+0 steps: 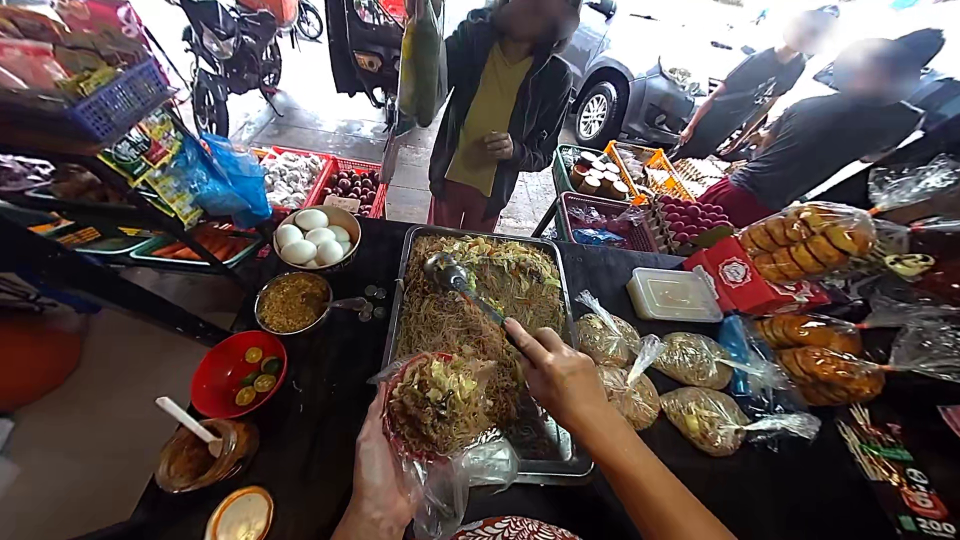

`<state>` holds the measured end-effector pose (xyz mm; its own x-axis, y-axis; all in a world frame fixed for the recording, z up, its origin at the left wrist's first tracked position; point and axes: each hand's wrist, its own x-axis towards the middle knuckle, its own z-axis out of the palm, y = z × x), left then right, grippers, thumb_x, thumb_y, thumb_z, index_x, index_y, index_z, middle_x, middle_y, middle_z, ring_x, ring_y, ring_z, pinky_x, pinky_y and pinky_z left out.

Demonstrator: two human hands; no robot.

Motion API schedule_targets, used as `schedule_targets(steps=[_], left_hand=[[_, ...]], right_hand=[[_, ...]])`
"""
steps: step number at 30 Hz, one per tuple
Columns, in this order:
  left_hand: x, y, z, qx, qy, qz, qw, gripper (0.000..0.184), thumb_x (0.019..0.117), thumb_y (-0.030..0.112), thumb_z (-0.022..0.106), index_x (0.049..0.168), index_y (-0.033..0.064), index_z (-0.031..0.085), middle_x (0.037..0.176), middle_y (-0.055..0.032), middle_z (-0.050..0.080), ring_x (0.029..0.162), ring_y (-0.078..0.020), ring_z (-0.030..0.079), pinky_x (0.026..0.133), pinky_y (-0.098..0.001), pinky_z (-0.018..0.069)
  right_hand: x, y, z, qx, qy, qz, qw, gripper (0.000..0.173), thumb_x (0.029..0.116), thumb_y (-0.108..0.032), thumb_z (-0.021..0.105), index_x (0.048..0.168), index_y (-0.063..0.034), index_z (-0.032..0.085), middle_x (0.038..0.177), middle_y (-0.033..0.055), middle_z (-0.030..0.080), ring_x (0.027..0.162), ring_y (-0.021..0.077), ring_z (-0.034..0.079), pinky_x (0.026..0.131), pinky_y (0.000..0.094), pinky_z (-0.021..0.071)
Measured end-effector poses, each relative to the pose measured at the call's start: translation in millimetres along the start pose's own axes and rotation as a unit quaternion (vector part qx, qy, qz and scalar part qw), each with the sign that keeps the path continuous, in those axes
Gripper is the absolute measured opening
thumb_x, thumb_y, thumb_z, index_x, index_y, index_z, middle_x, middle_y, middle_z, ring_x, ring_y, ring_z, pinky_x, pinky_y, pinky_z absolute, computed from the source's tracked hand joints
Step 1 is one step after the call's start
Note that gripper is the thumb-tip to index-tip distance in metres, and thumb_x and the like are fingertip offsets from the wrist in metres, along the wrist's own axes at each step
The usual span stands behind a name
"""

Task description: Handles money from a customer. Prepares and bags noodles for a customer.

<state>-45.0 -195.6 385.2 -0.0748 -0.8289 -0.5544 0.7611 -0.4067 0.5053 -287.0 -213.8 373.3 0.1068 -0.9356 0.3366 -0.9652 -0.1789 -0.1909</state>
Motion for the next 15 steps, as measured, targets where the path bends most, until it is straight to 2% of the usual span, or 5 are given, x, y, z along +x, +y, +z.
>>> schedule_targets(steps=[5,11,15], left_hand=[[6,0,-1,-0.009,-0.001,0.003,1.0,0.052,0.1106,0.042,0.022,0.129,0.0132,0.061,0.113,-0.009,0.072,0.102,-0.0206,0.072,0.082,-0.0432,0.0619],[11,-3,5,-0.008,0.004,-0.011,1.0,0.052,0.1105,0.043,0.022,0.127,0.0136,0.061,0.111,-0.0087,0.072,0.101,-0.0209,0.072,0.081,-0.0434,0.0621],[12,-7,9,0.002,0.001,-0.024,1.0,0.053,0.1102,0.044,0.021,0.127,0.0144,0.061,0.111,-0.0081,0.072,0.101,-0.0202,0.072,0.08,-0.0436,0.062]], right_hand=[[6,12,9,-0.021,-0.032,-0.001,0.999,0.046,0.0999,-0.018,0.055,0.145,-0.0247,0.061,0.103,0.0155,0.07,0.074,0.0292,0.07,0.06,0.0444,0.0587],[-45,39,-12,-0.013,-0.009,0.062,0.998,0.048,0.0942,-0.018,0.061,0.142,-0.0213,0.064,0.102,0.0151,0.07,0.068,0.0282,0.069,0.054,0.046,0.0575],[-91,45,-23,0.015,-0.003,0.118,0.993,0.049,0.0912,-0.022,0.063,0.14,-0.0176,0.066,0.107,0.0133,0.073,0.079,0.0266,0.073,0.063,0.0455,0.0605]])
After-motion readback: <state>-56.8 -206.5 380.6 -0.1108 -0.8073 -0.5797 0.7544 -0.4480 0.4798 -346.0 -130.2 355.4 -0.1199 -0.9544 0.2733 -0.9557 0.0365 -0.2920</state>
